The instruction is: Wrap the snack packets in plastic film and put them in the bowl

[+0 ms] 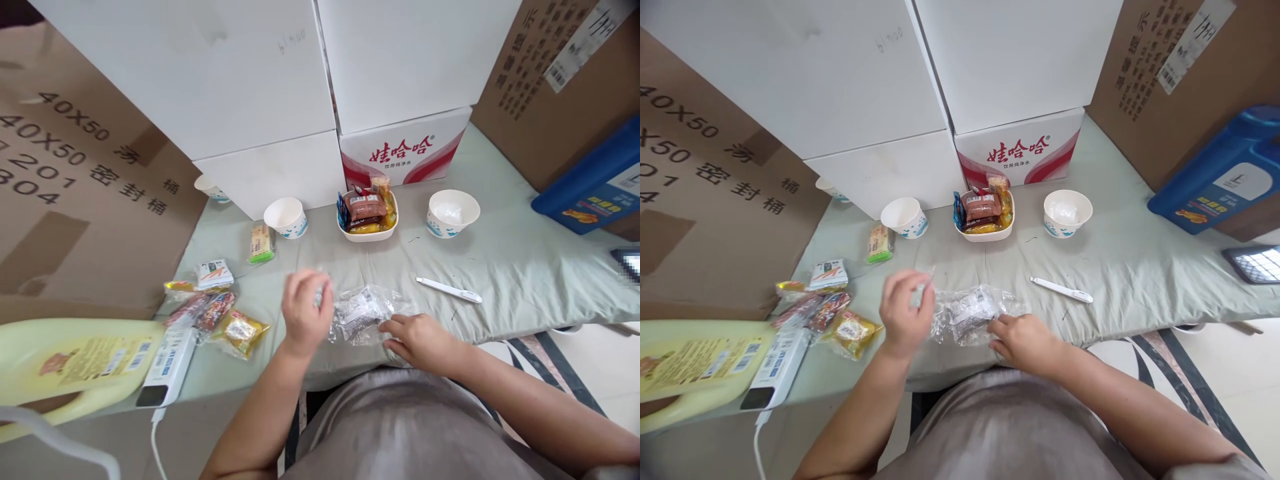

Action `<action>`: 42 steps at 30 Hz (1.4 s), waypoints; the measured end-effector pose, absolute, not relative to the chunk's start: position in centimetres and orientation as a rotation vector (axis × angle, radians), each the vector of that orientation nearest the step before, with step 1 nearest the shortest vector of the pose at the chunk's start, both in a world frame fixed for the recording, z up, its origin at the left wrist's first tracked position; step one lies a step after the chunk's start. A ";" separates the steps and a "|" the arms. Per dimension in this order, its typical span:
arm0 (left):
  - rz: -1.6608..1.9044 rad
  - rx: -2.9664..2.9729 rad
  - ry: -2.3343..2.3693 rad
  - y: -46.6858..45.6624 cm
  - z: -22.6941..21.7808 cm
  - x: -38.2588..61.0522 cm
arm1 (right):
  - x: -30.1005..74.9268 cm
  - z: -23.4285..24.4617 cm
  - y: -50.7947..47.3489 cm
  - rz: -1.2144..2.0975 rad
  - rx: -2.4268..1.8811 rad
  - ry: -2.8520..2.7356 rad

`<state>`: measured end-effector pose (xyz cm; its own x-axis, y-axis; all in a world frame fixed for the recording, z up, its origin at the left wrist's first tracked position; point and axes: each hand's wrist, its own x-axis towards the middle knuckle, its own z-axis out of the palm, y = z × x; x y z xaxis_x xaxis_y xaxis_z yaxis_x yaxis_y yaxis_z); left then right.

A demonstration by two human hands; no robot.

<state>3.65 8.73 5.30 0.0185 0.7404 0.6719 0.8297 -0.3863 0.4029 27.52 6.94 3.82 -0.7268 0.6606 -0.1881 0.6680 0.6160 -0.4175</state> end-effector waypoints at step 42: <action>-0.050 -3.064 -2.034 12.3 5.7 4.6 | 27.8 -1.4 11.0 -0.641 1.330 2.904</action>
